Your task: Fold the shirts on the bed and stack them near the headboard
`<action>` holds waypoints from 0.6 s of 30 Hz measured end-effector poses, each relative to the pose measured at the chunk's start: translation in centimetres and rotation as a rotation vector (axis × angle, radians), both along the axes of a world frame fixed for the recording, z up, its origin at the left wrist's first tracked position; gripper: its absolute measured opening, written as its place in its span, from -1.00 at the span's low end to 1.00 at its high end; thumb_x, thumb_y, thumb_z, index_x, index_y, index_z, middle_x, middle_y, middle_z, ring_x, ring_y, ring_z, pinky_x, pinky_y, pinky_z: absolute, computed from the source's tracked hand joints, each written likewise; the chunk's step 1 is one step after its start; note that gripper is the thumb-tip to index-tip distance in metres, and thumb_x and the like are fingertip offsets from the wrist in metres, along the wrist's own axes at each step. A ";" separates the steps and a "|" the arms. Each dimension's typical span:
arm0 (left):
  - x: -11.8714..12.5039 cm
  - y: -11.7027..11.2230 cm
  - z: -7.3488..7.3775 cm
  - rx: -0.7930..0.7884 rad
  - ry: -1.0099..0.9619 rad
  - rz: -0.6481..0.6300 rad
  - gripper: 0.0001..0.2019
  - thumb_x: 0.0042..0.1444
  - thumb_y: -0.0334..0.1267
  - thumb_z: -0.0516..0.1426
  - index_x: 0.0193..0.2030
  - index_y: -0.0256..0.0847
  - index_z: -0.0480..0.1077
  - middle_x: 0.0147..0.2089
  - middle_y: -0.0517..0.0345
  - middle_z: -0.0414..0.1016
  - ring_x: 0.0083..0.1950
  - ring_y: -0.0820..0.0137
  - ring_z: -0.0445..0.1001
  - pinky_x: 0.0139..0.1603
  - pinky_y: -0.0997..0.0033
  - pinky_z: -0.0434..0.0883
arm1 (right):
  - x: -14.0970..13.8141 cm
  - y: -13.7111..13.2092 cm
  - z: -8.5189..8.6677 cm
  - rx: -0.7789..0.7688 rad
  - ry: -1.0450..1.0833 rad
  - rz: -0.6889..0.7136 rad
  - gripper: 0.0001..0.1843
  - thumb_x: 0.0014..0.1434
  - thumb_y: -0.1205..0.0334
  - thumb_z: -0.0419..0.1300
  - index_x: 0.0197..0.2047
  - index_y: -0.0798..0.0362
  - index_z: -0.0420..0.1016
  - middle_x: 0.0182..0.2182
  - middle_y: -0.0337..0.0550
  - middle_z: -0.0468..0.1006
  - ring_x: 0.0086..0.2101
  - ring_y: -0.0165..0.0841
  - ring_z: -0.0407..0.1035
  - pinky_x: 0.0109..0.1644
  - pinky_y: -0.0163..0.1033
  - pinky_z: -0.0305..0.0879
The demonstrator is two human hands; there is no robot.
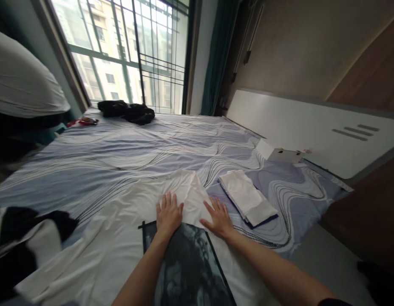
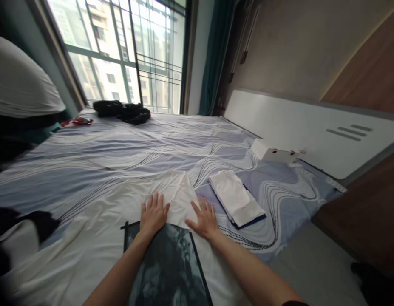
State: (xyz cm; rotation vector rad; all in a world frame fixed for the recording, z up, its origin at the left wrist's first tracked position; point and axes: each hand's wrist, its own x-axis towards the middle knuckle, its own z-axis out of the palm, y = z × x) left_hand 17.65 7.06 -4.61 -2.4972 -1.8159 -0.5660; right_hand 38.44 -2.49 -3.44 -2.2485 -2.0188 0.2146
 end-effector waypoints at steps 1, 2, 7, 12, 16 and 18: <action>-1.3 -1.2 -0.1 0.005 0.020 0.030 -0.43 0.35 -0.05 -0.13 0.39 -0.26 0.22 0.48 -0.21 0.12 0.49 -0.05 0.04 0.41 -0.22 0.01 | 0.0 -0.1 -0.2 0.002 -0.011 0.001 -0.10 0.23 -0.38 0.03 0.50 -0.23 -0.09 0.50 -0.14 -0.18 0.43 -0.01 -0.30 0.44 0.22 -0.33; -2.9 -2.4 -0.1 0.005 0.036 0.061 -0.44 0.35 -0.04 -0.13 0.40 -0.20 0.21 0.49 -0.16 0.11 0.49 -0.05 0.04 0.41 -0.23 0.01 | 0.0 -0.2 -0.4 0.005 -0.023 0.002 -0.11 0.24 -0.39 0.00 0.50 -0.22 -0.09 0.50 -0.14 -0.17 0.43 -0.01 -0.29 0.43 0.21 -0.33; -13.0 -7.5 0.0 -0.017 0.077 0.292 -0.44 0.34 -0.02 -0.12 0.39 -0.14 0.23 0.48 -0.14 0.14 0.48 -0.05 0.04 0.38 -0.28 0.02 | 0.4 -0.5 -1.7 0.050 -0.074 0.011 -0.16 0.28 -0.38 -0.08 0.50 -0.22 -0.08 0.49 -0.12 -0.12 0.42 -0.02 -0.25 0.42 0.21 -0.29; -24.4 -10.0 1.7 0.003 -0.105 0.536 -0.41 0.30 -0.02 -0.16 0.31 -0.32 0.30 0.39 -0.21 0.26 0.45 0.10 0.11 0.42 0.06 0.05 | 0.7 -0.6 -2.7 0.087 -0.077 0.007 -0.17 0.28 -0.39 -0.12 0.49 -0.22 -0.04 0.48 -0.11 -0.06 0.42 -0.01 -0.21 0.40 0.23 -0.27; -30.0 -10.2 3.5 -0.100 -0.218 0.847 -0.21 0.12 0.19 0.00 0.17 -0.58 0.37 0.19 -0.56 0.39 0.33 -0.21 0.25 0.33 -0.14 0.14 | 0.9 -0.4 -3.3 0.103 -0.065 0.001 -0.17 0.28 -0.39 -0.12 0.48 -0.22 -0.02 0.47 -0.10 -0.05 0.41 0.00 -0.21 0.40 0.24 -0.29; -30.8 -9.7 3.9 -0.143 -0.243 0.869 -0.21 -0.05 0.28 0.13 0.02 -0.50 0.48 0.10 -0.55 0.46 0.27 -0.32 0.31 0.26 -0.20 0.20 | 0.9 -0.3 -3.5 0.108 -0.057 -0.006 -0.17 0.27 -0.39 -0.11 0.48 -0.22 -0.01 0.47 -0.10 -0.05 0.41 0.00 -0.21 0.40 0.25 -0.30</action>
